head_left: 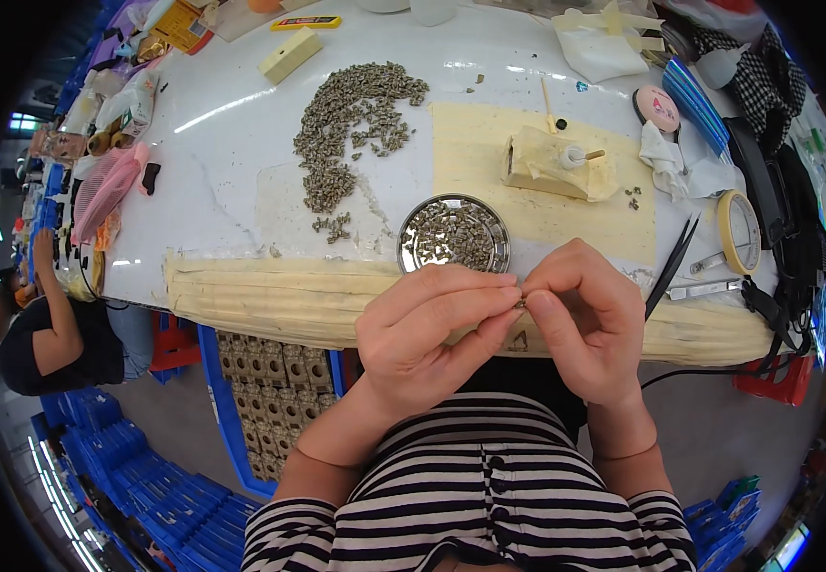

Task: The person picks up small components from a metal dish and a white surface, attaching them to a small yellow electronic assembly piece. The person handles the components one at a time, fitting them into the assembly and setting the piece back down on the work surface.

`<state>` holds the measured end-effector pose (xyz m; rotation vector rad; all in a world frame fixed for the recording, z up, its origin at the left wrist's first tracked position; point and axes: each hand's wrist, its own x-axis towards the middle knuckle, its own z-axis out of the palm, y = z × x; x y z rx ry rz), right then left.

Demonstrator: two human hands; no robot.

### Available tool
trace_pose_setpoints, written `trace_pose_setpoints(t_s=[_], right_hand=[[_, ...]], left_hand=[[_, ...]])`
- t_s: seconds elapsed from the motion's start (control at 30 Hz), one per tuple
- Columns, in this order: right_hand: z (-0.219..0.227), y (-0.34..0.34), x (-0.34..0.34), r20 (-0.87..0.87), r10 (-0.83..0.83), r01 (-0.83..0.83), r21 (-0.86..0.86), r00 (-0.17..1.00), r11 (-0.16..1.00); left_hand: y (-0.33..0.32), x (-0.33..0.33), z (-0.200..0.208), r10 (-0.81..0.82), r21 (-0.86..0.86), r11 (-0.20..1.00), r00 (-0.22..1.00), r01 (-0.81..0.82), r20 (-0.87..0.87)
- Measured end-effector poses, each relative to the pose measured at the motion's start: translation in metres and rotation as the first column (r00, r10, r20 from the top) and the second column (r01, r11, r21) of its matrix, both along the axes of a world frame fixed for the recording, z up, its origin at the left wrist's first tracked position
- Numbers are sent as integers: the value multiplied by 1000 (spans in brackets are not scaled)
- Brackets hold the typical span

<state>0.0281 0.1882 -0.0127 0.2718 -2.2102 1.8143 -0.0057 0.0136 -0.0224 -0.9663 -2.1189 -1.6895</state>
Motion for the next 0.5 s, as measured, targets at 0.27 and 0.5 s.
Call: trace_pose_setpoints(t_s=[0.27, 0.5], right_hand=[[-1, 2, 0, 71, 63, -58, -69, 996, 996], [0, 2, 0, 3, 46, -46, -13, 999, 999]], left_hand=[[0, -2, -1, -4, 5, 1000, 999, 5, -53], [2, -2, -2, 26, 5, 1000, 995, -25, -100]])
